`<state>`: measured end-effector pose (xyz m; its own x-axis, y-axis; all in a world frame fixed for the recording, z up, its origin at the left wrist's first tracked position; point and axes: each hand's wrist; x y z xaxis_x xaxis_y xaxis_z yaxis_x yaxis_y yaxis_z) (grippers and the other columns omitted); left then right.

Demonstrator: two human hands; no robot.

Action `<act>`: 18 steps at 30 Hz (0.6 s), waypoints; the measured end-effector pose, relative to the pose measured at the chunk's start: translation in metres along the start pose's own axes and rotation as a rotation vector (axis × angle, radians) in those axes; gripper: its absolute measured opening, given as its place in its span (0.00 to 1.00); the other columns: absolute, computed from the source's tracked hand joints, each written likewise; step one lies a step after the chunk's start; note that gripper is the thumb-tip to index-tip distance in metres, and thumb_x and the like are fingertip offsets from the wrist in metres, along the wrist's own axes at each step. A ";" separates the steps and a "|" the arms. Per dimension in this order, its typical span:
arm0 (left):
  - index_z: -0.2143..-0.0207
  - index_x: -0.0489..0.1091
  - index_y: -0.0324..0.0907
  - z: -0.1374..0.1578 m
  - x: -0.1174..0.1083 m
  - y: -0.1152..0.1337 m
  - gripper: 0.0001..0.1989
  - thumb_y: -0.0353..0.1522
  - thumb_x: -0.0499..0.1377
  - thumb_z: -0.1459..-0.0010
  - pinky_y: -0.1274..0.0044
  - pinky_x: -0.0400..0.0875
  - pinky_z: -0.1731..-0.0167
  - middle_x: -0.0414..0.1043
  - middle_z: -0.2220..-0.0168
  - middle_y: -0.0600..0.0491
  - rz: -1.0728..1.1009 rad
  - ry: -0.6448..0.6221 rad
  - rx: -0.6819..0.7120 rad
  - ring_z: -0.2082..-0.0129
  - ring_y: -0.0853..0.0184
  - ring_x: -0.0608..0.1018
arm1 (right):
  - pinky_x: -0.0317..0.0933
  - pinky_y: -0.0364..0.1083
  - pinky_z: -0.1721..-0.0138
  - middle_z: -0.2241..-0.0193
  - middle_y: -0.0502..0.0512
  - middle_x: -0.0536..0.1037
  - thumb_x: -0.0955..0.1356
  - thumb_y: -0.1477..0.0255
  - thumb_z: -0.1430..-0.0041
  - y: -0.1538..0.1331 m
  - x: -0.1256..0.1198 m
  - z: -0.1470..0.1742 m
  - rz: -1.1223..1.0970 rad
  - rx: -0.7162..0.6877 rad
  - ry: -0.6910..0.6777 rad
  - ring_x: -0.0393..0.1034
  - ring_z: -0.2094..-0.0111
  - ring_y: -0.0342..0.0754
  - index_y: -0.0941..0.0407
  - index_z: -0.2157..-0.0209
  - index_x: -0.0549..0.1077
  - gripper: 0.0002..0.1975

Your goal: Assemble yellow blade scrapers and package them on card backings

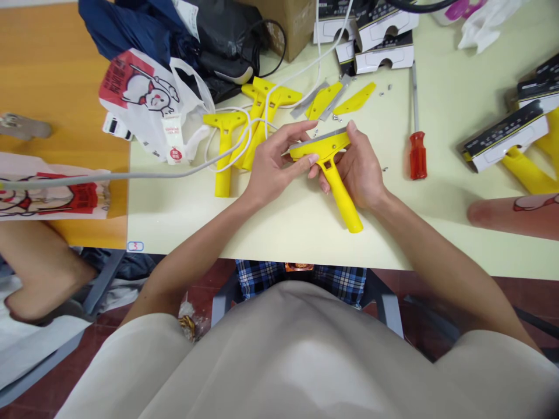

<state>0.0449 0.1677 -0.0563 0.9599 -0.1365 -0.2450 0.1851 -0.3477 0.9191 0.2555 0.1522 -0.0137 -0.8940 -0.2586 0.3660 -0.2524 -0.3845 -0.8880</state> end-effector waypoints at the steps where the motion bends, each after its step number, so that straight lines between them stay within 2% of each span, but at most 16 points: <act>1: 0.38 0.84 0.60 0.000 -0.001 -0.001 0.31 0.64 0.72 0.34 0.67 0.88 0.59 0.84 0.46 0.50 0.012 -0.009 -0.004 0.45 0.54 0.90 | 0.67 0.46 0.76 0.73 0.53 0.75 0.68 0.20 0.40 -0.001 0.001 0.001 0.007 0.003 0.001 0.71 0.75 0.46 0.55 0.52 0.75 0.48; 5: 0.44 0.87 0.55 -0.002 -0.002 0.001 0.28 0.62 0.73 0.34 0.66 0.89 0.56 0.85 0.49 0.49 0.058 -0.039 -0.003 0.49 0.56 0.91 | 0.67 0.46 0.76 0.73 0.53 0.76 0.76 0.28 0.40 -0.001 0.003 0.004 0.054 -0.039 0.013 0.69 0.77 0.44 0.56 0.56 0.75 0.42; 8: 0.45 0.86 0.54 -0.002 -0.002 0.006 0.28 0.62 0.73 0.34 0.65 0.91 0.52 0.87 0.49 0.50 0.075 -0.036 0.006 0.49 0.58 0.91 | 0.66 0.46 0.76 0.72 0.54 0.78 0.77 0.33 0.36 -0.001 0.003 0.006 0.075 -0.083 0.010 0.68 0.78 0.42 0.57 0.59 0.75 0.38; 13: 0.47 0.85 0.52 0.000 0.002 0.010 0.25 0.59 0.74 0.33 0.69 0.90 0.57 0.88 0.52 0.51 0.080 0.009 0.016 0.54 0.61 0.91 | 0.65 0.44 0.76 0.71 0.55 0.79 0.73 0.31 0.33 -0.003 0.004 0.008 0.116 -0.087 0.001 0.66 0.79 0.40 0.57 0.61 0.73 0.39; 18: 0.47 0.84 0.51 0.000 0.005 0.009 0.23 0.57 0.69 0.26 0.74 0.86 0.63 0.88 0.49 0.49 0.110 0.021 0.006 0.50 0.61 0.90 | 0.66 0.44 0.74 0.72 0.54 0.78 0.72 0.29 0.33 -0.007 0.002 0.008 0.154 -0.084 -0.014 0.67 0.79 0.40 0.56 0.63 0.71 0.41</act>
Point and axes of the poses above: each hand's wrist, its own z-axis away from the middle knuckle, its own x-axis out of the palm, y = z × x
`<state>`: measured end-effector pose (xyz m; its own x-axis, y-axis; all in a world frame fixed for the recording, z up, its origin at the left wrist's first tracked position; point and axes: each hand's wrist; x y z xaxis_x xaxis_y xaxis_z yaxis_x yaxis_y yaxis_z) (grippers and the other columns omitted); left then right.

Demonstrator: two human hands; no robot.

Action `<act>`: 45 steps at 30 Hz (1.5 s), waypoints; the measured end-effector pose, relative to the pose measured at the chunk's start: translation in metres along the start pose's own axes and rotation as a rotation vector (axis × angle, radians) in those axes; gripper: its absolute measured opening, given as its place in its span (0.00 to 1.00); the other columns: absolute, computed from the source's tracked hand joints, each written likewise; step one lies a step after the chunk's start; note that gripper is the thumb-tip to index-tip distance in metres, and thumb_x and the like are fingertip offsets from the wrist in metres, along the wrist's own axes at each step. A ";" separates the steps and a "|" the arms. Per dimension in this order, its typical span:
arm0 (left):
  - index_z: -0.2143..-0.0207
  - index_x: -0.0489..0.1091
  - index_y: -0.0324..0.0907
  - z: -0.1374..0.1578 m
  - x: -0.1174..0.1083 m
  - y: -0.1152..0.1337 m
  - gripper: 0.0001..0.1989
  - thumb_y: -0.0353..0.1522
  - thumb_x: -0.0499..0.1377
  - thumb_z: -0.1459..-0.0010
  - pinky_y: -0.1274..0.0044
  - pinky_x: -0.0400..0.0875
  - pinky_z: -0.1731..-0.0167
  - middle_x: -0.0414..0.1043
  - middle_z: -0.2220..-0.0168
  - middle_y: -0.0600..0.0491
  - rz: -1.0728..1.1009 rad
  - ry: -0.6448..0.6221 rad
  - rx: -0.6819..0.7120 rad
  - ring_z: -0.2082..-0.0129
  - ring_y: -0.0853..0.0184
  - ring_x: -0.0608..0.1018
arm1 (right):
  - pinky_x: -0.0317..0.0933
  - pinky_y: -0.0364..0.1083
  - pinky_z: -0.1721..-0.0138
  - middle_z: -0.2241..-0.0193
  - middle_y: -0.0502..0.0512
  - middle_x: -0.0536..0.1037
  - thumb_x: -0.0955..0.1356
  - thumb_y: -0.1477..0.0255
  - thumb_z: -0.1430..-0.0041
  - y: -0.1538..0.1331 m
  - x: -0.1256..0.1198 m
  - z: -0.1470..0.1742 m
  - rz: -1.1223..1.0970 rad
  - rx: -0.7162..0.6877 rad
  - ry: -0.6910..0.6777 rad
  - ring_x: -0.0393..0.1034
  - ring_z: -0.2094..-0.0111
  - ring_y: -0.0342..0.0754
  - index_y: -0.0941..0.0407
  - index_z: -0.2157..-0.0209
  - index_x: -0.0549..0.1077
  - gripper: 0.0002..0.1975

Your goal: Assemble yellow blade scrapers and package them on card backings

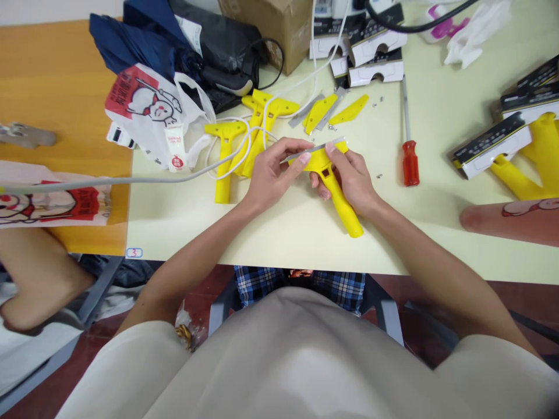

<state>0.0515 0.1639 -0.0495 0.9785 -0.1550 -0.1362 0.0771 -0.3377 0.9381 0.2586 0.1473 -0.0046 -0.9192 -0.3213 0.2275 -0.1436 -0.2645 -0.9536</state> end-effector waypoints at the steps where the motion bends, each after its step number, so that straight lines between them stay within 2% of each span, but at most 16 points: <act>1: 0.46 0.84 0.50 0.000 0.000 0.000 0.23 0.57 0.68 0.25 0.76 0.84 0.65 0.88 0.48 0.49 0.007 -0.001 0.007 0.50 0.62 0.90 | 0.65 0.43 0.74 0.73 0.53 0.77 0.71 0.28 0.32 0.000 -0.001 0.000 0.005 0.006 0.004 0.67 0.79 0.40 0.56 0.64 0.71 0.41; 5: 0.42 0.86 0.47 0.001 0.000 0.003 0.20 0.50 0.68 0.23 0.81 0.81 0.67 0.87 0.49 0.47 0.064 -0.022 0.019 0.58 0.68 0.87 | 0.65 0.42 0.73 0.75 0.54 0.76 0.66 0.27 0.30 0.002 -0.007 0.000 0.023 0.031 -0.002 0.67 0.79 0.39 0.58 0.65 0.72 0.44; 10: 0.42 0.87 0.49 0.001 0.000 0.006 0.14 0.43 0.69 0.22 0.83 0.81 0.67 0.87 0.50 0.49 0.124 -0.009 0.024 0.67 0.75 0.81 | 0.65 0.42 0.71 0.76 0.53 0.75 0.66 0.28 0.29 0.006 -0.011 0.000 -0.003 0.019 -0.015 0.67 0.78 0.40 0.58 0.64 0.73 0.43; 19: 0.40 0.87 0.48 0.003 0.002 0.005 0.19 0.48 0.68 0.22 0.83 0.79 0.69 0.85 0.53 0.49 0.123 -0.009 0.004 0.70 0.76 0.79 | 0.66 0.42 0.74 0.73 0.52 0.76 0.71 0.31 0.30 0.012 -0.008 -0.002 -0.072 -0.032 -0.002 0.68 0.79 0.40 0.58 0.60 0.72 0.40; 25: 0.36 0.85 0.50 0.003 0.003 0.000 0.23 0.51 0.67 0.22 0.82 0.77 0.69 0.78 0.67 0.55 0.115 -0.016 -0.021 0.71 0.74 0.79 | 0.64 0.43 0.75 0.71 0.54 0.77 0.71 0.28 0.33 0.009 -0.004 -0.002 -0.052 -0.075 -0.007 0.68 0.80 0.40 0.59 0.63 0.72 0.43; 28: 0.34 0.84 0.50 0.002 0.004 -0.001 0.25 0.53 0.66 0.21 0.80 0.75 0.71 0.76 0.70 0.56 0.112 -0.037 -0.018 0.73 0.73 0.77 | 0.62 0.43 0.77 0.71 0.54 0.76 0.71 0.24 0.38 0.006 -0.001 -0.001 -0.033 -0.082 0.003 0.67 0.79 0.39 0.59 0.64 0.72 0.46; 35: 0.41 0.87 0.48 0.002 0.005 -0.002 0.20 0.50 0.67 0.22 0.82 0.74 0.73 0.79 0.70 0.55 0.143 -0.021 0.026 0.75 0.75 0.77 | 0.60 0.43 0.76 0.71 0.53 0.75 0.70 0.26 0.33 0.008 -0.003 -0.001 -0.015 -0.077 -0.024 0.66 0.78 0.40 0.58 0.62 0.72 0.43; 39: 0.41 0.86 0.48 0.002 0.006 -0.005 0.19 0.50 0.68 0.22 0.81 0.74 0.74 0.80 0.69 0.55 0.155 -0.025 0.068 0.76 0.75 0.77 | 0.61 0.43 0.77 0.74 0.51 0.72 0.70 0.24 0.37 0.010 -0.003 -0.002 0.002 -0.057 0.014 0.66 0.78 0.40 0.56 0.61 0.69 0.45; 45: 0.41 0.85 0.50 0.001 0.006 -0.010 0.18 0.50 0.67 0.21 0.81 0.74 0.74 0.80 0.67 0.56 0.153 -0.026 0.118 0.76 0.75 0.76 | 0.59 0.43 0.78 0.73 0.51 0.73 0.71 0.21 0.42 0.004 0.002 -0.001 0.018 -0.047 0.022 0.65 0.79 0.39 0.57 0.63 0.68 0.48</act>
Point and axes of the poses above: each hand's wrist, its own z-axis away from the middle knuckle, its own x-axis out of the palm, y = z × x
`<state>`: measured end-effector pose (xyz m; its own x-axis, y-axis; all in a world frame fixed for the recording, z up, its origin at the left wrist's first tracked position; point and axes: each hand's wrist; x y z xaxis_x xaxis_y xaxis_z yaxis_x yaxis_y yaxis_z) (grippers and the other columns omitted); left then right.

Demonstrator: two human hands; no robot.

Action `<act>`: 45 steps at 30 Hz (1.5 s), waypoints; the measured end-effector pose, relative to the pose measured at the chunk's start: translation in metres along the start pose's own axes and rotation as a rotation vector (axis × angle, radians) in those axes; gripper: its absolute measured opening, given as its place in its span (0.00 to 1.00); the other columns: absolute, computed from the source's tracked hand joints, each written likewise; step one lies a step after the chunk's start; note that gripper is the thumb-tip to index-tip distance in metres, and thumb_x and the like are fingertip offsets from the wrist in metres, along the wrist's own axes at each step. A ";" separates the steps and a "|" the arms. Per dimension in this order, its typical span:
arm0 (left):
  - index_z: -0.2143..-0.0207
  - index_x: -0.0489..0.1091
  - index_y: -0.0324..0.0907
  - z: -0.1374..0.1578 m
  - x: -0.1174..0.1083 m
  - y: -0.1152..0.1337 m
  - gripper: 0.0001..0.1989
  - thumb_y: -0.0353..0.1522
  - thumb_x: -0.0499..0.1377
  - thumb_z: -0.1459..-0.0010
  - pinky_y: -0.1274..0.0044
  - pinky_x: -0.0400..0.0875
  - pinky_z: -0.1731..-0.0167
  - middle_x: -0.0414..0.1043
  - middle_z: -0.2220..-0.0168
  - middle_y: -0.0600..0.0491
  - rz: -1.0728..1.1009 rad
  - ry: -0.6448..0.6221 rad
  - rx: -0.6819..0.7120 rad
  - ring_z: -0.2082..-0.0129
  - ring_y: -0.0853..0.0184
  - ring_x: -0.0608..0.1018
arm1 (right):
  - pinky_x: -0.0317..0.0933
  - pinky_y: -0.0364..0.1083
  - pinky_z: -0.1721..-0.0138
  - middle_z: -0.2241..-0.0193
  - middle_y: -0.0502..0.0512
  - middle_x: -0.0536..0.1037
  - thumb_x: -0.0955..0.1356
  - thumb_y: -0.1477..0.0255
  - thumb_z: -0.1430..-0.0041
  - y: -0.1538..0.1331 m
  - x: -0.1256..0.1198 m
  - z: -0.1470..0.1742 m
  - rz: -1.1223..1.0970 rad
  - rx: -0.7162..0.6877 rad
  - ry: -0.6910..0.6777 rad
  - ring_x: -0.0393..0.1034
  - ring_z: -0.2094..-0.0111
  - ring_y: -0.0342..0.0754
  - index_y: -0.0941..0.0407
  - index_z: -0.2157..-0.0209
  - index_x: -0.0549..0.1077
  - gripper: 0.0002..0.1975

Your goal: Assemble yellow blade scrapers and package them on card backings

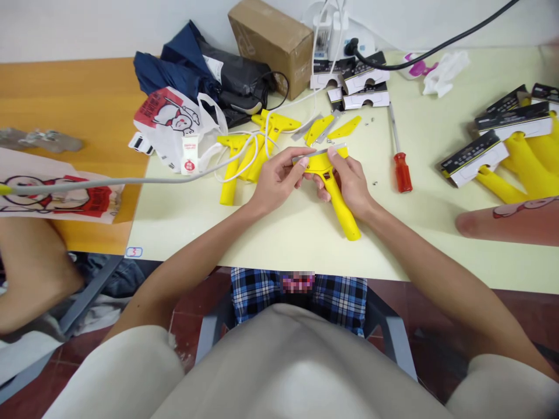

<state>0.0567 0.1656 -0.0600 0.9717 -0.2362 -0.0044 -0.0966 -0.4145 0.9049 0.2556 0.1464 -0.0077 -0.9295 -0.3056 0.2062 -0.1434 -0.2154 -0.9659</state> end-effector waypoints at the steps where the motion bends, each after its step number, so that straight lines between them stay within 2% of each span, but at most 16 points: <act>1: 0.41 0.85 0.51 0.000 0.000 0.000 0.18 0.50 0.67 0.21 0.81 0.74 0.74 0.80 0.67 0.56 0.000 -0.002 0.003 0.76 0.75 0.77 | 0.58 0.43 0.78 0.73 0.51 0.73 0.72 0.22 0.42 -0.001 0.001 0.000 -0.006 -0.006 -0.001 0.64 0.79 0.38 0.57 0.63 0.68 0.48; 9: 0.44 0.84 0.50 0.000 0.002 0.012 0.24 0.58 0.66 0.24 0.75 0.75 0.73 0.81 0.65 0.53 -0.052 0.022 -0.127 0.75 0.71 0.77 | 0.60 0.44 0.75 0.71 0.52 0.73 0.74 0.30 0.34 0.002 0.000 0.002 -0.035 0.022 0.020 0.65 0.78 0.39 0.57 0.63 0.71 0.40; 18: 0.45 0.83 0.49 -0.002 0.006 0.015 0.29 0.62 0.63 0.25 0.74 0.76 0.73 0.79 0.67 0.55 -0.085 0.028 -0.137 0.76 0.72 0.76 | 0.62 0.42 0.74 0.71 0.52 0.72 0.73 0.30 0.33 0.000 -0.001 0.003 -0.009 0.041 0.047 0.66 0.76 0.39 0.56 0.61 0.70 0.39; 22: 0.45 0.83 0.50 -0.003 0.007 0.015 0.29 0.62 0.63 0.25 0.74 0.77 0.72 0.81 0.65 0.54 -0.081 0.008 -0.156 0.75 0.71 0.77 | 0.61 0.43 0.75 0.72 0.52 0.72 0.72 0.30 0.32 0.000 -0.002 0.004 -0.020 0.011 0.037 0.65 0.77 0.38 0.57 0.63 0.70 0.40; 28: 0.44 0.84 0.50 -0.004 0.007 0.014 0.26 0.60 0.64 0.24 0.74 0.75 0.72 0.80 0.64 0.54 -0.087 0.017 -0.163 0.74 0.70 0.79 | 0.61 0.42 0.75 0.73 0.50 0.70 0.73 0.31 0.33 0.003 -0.004 0.003 -0.017 0.041 0.068 0.67 0.75 0.39 0.55 0.56 0.72 0.39; 33: 0.42 0.85 0.51 -0.001 0.004 0.016 0.24 0.57 0.64 0.22 0.74 0.75 0.72 0.79 0.65 0.54 -0.088 0.020 -0.185 0.73 0.69 0.80 | 0.61 0.42 0.75 0.71 0.51 0.72 0.71 0.28 0.33 0.002 -0.003 0.003 -0.001 0.055 0.047 0.65 0.75 0.39 0.56 0.58 0.72 0.40; 38: 0.44 0.86 0.51 0.003 0.000 0.022 0.21 0.55 0.65 0.22 0.73 0.76 0.72 0.78 0.68 0.55 -0.100 0.030 -0.162 0.76 0.71 0.77 | 0.62 0.42 0.74 0.71 0.52 0.72 0.71 0.27 0.34 0.003 -0.001 0.003 0.022 0.122 0.063 0.67 0.73 0.39 0.55 0.58 0.72 0.41; 45: 0.44 0.85 0.52 0.004 -0.001 0.025 0.22 0.57 0.64 0.22 0.73 0.78 0.71 0.81 0.67 0.55 -0.134 0.035 -0.199 0.75 0.71 0.77 | 0.61 0.41 0.74 0.70 0.53 0.72 0.70 0.26 0.33 0.002 0.001 0.004 0.033 0.100 0.069 0.66 0.73 0.39 0.56 0.59 0.72 0.42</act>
Point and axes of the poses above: each hand's wrist, its own z-axis away from the middle knuckle, its own x-axis out of the palm, y = z × x
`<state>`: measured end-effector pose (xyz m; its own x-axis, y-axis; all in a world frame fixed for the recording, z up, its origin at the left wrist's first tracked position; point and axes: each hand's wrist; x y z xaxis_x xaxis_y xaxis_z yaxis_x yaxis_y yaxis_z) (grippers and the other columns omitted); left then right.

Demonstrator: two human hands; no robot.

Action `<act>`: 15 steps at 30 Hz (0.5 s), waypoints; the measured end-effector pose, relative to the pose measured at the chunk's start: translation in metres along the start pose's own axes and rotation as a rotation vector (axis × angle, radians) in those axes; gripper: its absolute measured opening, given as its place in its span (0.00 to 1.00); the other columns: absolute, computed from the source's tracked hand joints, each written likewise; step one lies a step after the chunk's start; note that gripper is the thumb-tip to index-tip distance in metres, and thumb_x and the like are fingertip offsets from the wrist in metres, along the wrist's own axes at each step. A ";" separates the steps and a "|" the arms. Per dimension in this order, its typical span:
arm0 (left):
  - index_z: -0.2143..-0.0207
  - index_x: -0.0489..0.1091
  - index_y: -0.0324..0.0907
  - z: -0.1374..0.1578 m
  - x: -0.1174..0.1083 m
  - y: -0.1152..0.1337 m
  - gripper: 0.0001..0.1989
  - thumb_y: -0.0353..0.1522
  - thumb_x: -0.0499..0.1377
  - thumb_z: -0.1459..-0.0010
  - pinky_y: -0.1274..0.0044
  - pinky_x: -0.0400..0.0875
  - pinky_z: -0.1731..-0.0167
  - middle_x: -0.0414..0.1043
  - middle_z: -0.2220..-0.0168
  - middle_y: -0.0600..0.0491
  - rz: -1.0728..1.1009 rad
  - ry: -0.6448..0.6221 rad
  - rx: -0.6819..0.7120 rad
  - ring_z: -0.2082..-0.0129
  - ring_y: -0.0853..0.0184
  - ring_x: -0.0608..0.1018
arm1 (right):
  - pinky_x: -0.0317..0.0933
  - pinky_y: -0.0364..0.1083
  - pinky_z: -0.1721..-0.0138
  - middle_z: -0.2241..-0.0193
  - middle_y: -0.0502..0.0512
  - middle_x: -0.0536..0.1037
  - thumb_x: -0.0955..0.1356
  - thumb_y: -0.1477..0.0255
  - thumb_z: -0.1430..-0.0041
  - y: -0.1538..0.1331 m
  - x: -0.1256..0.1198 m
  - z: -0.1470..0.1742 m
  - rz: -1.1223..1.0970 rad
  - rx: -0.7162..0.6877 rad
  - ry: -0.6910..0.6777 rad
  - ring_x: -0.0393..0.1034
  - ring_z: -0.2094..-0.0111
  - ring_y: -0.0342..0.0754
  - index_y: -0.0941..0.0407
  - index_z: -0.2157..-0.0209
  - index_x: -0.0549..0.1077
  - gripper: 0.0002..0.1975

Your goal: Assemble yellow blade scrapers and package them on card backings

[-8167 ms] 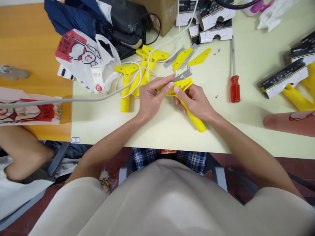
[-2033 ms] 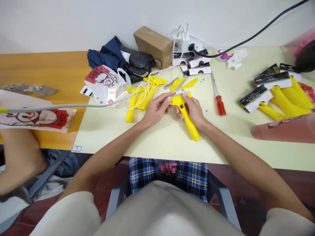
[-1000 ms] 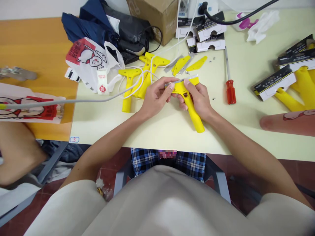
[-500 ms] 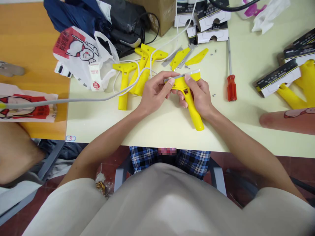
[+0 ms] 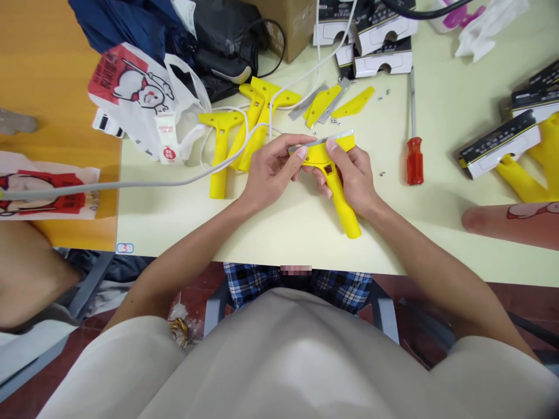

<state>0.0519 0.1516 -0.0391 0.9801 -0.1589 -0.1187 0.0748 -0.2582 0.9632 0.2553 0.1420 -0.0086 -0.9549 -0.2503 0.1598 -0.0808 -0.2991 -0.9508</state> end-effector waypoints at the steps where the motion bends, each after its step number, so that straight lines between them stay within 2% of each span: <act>1: 0.44 0.85 0.52 0.000 0.000 0.000 0.23 0.57 0.64 0.22 0.73 0.78 0.71 0.81 0.67 0.55 -0.001 0.003 -0.004 0.75 0.70 0.77 | 0.61 0.41 0.74 0.70 0.53 0.72 0.70 0.27 0.33 0.000 0.000 0.000 -0.006 -0.004 -0.001 0.66 0.73 0.39 0.56 0.59 0.72 0.42; 15: 0.42 0.86 0.52 0.000 0.001 -0.001 0.24 0.57 0.63 0.22 0.73 0.75 0.72 0.77 0.70 0.56 -0.027 0.009 0.004 0.74 0.69 0.79 | 0.63 0.42 0.72 0.70 0.52 0.70 0.71 0.30 0.30 0.000 -0.001 0.000 -0.018 0.004 0.011 0.66 0.74 0.38 0.57 0.62 0.71 0.39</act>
<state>0.0528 0.1516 -0.0398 0.9794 -0.1433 -0.1426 0.1006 -0.2663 0.9586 0.2560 0.1419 -0.0085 -0.9565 -0.2343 0.1738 -0.0967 -0.3075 -0.9466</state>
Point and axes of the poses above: each hand's wrist, its own z-axis away from the middle knuckle, its own x-axis out of the palm, y = z × x
